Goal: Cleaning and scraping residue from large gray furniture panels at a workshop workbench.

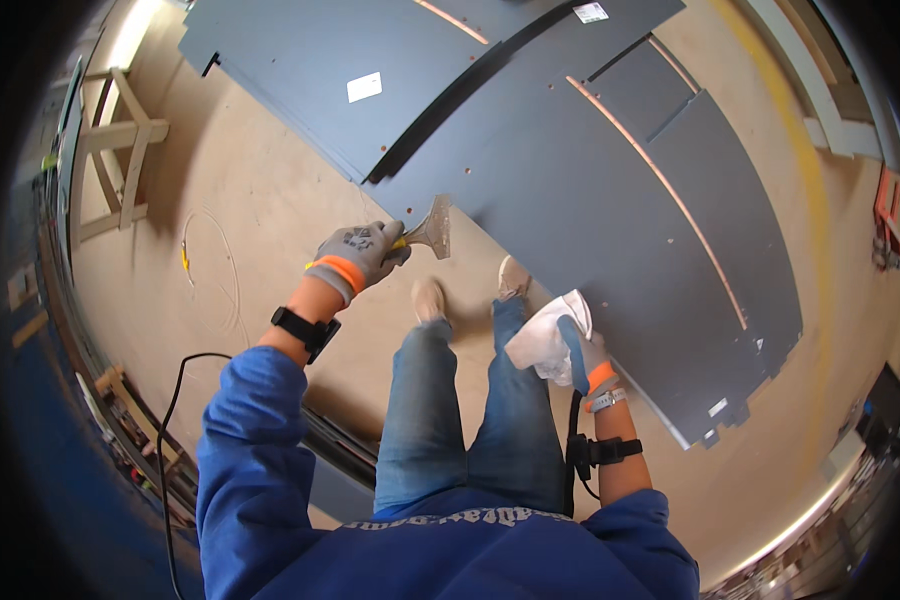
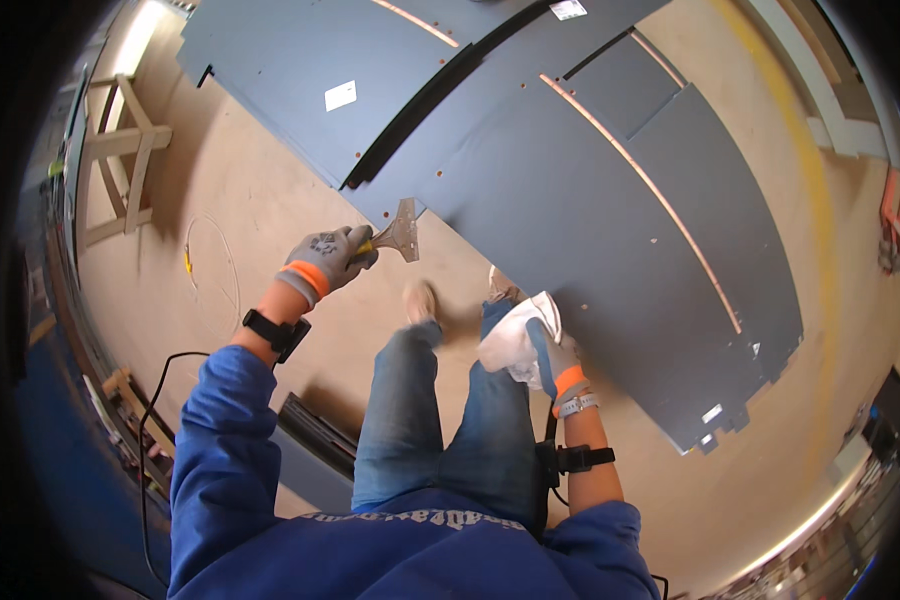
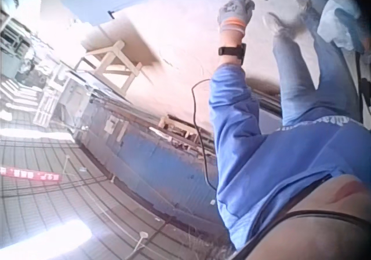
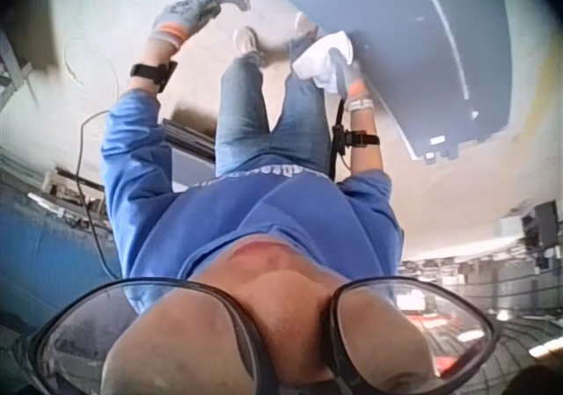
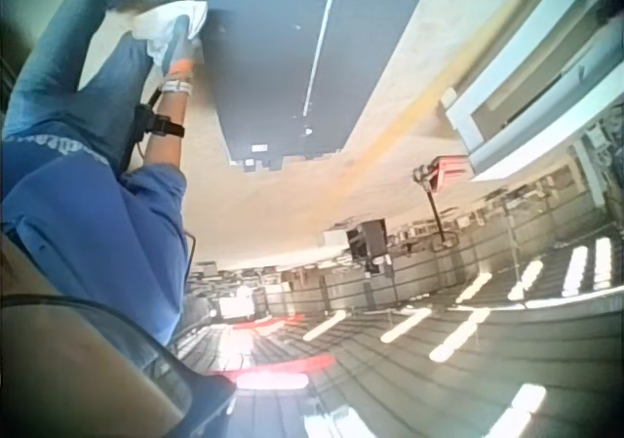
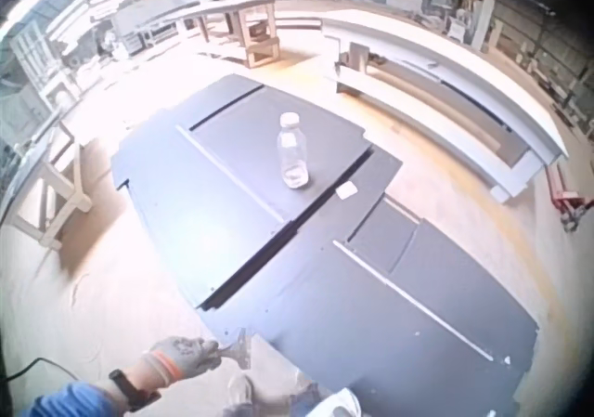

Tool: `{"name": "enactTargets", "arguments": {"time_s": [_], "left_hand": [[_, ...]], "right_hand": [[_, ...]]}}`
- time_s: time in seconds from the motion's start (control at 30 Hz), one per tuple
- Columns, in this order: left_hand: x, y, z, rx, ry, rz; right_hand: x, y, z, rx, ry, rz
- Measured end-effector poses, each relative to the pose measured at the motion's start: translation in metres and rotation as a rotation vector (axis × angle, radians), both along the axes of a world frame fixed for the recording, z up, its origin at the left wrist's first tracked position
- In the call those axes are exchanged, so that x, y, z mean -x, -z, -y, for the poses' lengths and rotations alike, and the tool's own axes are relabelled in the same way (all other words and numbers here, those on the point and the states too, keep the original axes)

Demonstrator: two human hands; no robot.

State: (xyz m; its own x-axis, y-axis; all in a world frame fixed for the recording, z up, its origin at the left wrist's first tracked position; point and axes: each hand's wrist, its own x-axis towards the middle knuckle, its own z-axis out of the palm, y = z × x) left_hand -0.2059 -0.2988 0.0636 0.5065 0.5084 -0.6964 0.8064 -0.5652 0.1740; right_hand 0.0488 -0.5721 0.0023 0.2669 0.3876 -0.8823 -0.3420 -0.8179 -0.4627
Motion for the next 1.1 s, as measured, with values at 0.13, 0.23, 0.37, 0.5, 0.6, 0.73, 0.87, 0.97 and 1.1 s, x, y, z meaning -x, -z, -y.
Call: {"name": "enactTargets", "arguments": {"time_s": [0.13, 0.23, 0.37, 0.5, 0.6, 0.73, 0.87, 0.97, 1.1], "left_hand": [[-0.030, 0.015, -0.055, 0.049, 0.288, -0.174], [-0.036, 0.040, -0.086, 0.034, 0.401, -0.149], [-0.061, 0.068, -0.100, 0.005, 0.628, -0.131], [-0.076, 0.074, -0.098, 0.040, 0.660, -0.137], [-0.083, 0.087, -0.093, 0.007, 0.860, -0.205], [-0.088, 0.071, -0.082, -0.010, 0.932, -0.260], [-0.092, 0.067, -0.073, -0.039, 0.984, -0.344], [-0.096, 0.064, -0.067, -0.058, 1.014, -0.322], [-0.101, 0.057, -0.059, -0.048, 0.987, -0.360]], "right_hand": [[0.022, -0.001, -0.010, 0.226, 0.073, 0.191], [0.035, -0.005, -0.011, 0.273, 0.057, 0.167], [0.085, 0.002, 0.005, 0.227, 0.486, -0.034], [0.165, 0.004, 0.008, 0.296, 0.726, -0.132], [0.197, 0.011, 0.010, 0.330, 0.762, -0.067], [0.218, 0.011, 0.027, 0.306, 0.864, -0.098], [0.216, 0.000, 0.022, 0.316, 1.046, -0.139], [0.223, 0.006, 0.020, 0.322, 1.081, -0.124], [0.233, 0.013, 0.020, 0.187, 1.131, -0.167]]}}
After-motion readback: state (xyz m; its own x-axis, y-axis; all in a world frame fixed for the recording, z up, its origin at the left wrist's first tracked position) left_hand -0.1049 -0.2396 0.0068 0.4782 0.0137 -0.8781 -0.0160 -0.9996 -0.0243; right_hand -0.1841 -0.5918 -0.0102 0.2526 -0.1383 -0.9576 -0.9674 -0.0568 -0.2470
